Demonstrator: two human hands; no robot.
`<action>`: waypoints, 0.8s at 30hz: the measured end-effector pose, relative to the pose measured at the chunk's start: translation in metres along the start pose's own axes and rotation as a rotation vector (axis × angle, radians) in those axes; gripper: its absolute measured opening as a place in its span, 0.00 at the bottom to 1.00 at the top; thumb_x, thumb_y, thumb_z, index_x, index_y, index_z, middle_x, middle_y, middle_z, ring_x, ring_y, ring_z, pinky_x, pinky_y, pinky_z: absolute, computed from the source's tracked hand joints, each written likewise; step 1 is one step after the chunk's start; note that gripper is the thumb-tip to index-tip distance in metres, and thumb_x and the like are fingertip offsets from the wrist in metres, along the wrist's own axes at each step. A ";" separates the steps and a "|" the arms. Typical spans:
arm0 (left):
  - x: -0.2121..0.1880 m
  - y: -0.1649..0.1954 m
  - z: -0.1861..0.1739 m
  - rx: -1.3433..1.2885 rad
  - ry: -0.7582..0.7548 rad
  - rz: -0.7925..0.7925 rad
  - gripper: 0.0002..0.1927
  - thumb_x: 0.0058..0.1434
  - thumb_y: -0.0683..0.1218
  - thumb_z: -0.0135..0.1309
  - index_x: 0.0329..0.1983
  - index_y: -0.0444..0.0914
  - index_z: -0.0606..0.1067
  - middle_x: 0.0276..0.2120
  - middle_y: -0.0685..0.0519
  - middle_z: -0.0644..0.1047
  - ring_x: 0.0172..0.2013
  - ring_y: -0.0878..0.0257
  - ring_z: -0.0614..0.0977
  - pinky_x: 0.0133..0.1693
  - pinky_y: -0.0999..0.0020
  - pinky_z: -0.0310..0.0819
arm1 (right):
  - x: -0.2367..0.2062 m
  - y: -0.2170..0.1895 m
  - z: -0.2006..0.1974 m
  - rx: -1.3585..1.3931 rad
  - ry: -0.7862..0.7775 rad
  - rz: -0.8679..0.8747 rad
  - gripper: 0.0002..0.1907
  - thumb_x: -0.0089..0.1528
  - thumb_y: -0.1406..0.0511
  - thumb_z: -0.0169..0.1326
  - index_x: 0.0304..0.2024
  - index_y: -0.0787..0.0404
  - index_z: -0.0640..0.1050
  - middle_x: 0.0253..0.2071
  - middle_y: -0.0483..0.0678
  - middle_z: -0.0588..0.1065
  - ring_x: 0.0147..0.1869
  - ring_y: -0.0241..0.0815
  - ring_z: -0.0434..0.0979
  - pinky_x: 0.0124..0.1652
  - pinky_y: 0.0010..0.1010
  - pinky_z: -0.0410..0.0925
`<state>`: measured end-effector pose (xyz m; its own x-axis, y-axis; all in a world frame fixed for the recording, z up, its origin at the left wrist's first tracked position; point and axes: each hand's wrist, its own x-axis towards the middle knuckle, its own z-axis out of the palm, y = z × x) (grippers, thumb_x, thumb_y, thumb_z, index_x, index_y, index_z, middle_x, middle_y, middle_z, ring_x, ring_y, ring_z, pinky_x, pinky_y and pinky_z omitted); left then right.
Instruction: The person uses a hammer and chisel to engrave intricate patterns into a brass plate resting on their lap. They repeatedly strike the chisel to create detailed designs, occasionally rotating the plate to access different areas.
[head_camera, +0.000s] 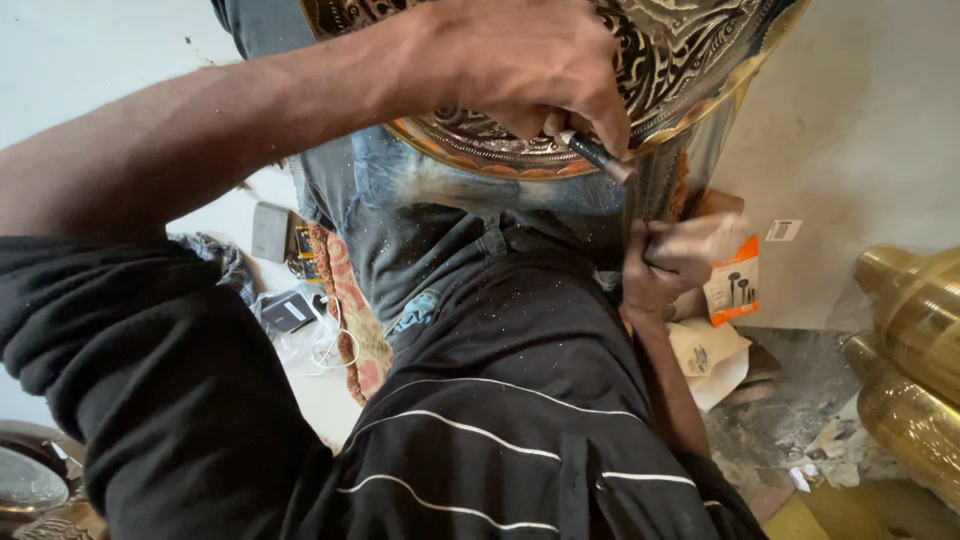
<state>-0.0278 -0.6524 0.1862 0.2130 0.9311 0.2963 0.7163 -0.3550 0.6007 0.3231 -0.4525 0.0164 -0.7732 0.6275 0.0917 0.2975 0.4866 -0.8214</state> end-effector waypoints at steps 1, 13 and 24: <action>0.000 0.000 0.000 0.006 -0.019 -0.012 0.32 0.45 0.35 0.63 0.57 0.47 0.82 0.28 0.46 0.81 0.30 0.49 0.82 0.29 0.51 0.72 | 0.002 -0.003 0.000 0.015 0.018 -0.036 0.11 0.60 0.71 0.68 0.33 0.62 0.75 0.31 0.47 0.74 0.35 0.38 0.73 0.42 0.31 0.70; -0.001 0.012 -0.006 0.237 -0.056 -0.154 0.23 0.50 0.37 0.60 0.49 0.49 0.82 0.21 0.49 0.79 0.24 0.53 0.81 0.22 0.56 0.71 | 0.036 -0.021 0.012 -0.083 -0.042 -0.187 0.10 0.59 0.76 0.63 0.40 0.66 0.74 0.36 0.49 0.73 0.38 0.44 0.72 0.44 0.38 0.68; -0.045 0.053 0.049 0.198 0.582 -0.556 0.29 0.55 0.36 0.57 0.62 0.46 0.76 0.49 0.49 0.85 0.32 0.56 0.86 0.29 0.62 0.78 | 0.109 -0.151 -0.030 -0.074 -0.226 -0.137 0.19 0.59 0.71 0.67 0.45 0.67 0.71 0.33 0.52 0.75 0.36 0.44 0.76 0.41 0.35 0.70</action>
<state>0.0328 -0.7087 0.1684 -0.5461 0.7545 0.3640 0.7306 0.2164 0.6476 0.2109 -0.4394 0.1671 -0.9117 0.4057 0.0644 0.2157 0.6061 -0.7656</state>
